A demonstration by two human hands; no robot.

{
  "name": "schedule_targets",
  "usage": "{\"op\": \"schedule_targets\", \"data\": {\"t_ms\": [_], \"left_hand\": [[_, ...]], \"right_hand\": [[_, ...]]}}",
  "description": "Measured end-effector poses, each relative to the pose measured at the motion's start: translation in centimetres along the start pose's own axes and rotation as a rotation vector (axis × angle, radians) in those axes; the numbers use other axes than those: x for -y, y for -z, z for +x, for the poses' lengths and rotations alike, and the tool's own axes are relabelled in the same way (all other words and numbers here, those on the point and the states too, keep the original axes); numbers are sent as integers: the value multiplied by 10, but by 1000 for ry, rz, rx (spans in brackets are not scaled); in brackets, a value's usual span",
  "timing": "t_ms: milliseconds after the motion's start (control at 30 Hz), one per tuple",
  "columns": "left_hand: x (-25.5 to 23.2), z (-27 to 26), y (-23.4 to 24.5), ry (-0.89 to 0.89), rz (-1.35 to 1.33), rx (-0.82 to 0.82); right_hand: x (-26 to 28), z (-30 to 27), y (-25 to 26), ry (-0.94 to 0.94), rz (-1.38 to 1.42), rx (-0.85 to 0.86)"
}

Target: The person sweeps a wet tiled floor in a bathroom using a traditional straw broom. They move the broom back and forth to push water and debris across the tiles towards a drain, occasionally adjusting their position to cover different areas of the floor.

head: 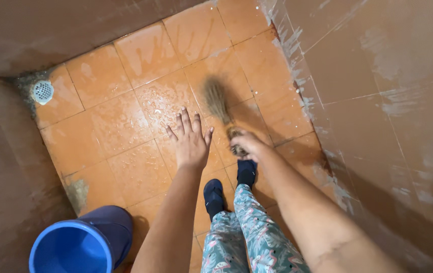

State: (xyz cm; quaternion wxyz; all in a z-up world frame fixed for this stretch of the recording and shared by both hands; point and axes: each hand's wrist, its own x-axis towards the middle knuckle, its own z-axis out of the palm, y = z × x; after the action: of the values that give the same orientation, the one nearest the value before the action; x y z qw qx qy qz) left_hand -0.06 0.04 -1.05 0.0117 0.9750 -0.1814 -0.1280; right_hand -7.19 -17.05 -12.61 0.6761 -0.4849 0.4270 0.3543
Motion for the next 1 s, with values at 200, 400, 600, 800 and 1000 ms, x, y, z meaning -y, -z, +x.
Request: {"op": "schedule_targets", "data": {"t_ms": [200, 400, 600, 800, 1000], "left_hand": [[-9, 11, 2, 24, -11, -1], [-23, 24, 13, 33, -27, -21], [-31, 27, 7, 38, -63, -33], [-22, 19, -12, 30, -41, -15], [-8, 24, -21, 45, -28, 3]], "right_hand": [[33, -1, -33, 146, -170, 254], [59, 0, -5, 426, -45, -49], [77, -3, 50, 336, -39, -521], [52, 8, 54, 162, -14, -495], [38, 17, -8, 116, -8, -12]]}}
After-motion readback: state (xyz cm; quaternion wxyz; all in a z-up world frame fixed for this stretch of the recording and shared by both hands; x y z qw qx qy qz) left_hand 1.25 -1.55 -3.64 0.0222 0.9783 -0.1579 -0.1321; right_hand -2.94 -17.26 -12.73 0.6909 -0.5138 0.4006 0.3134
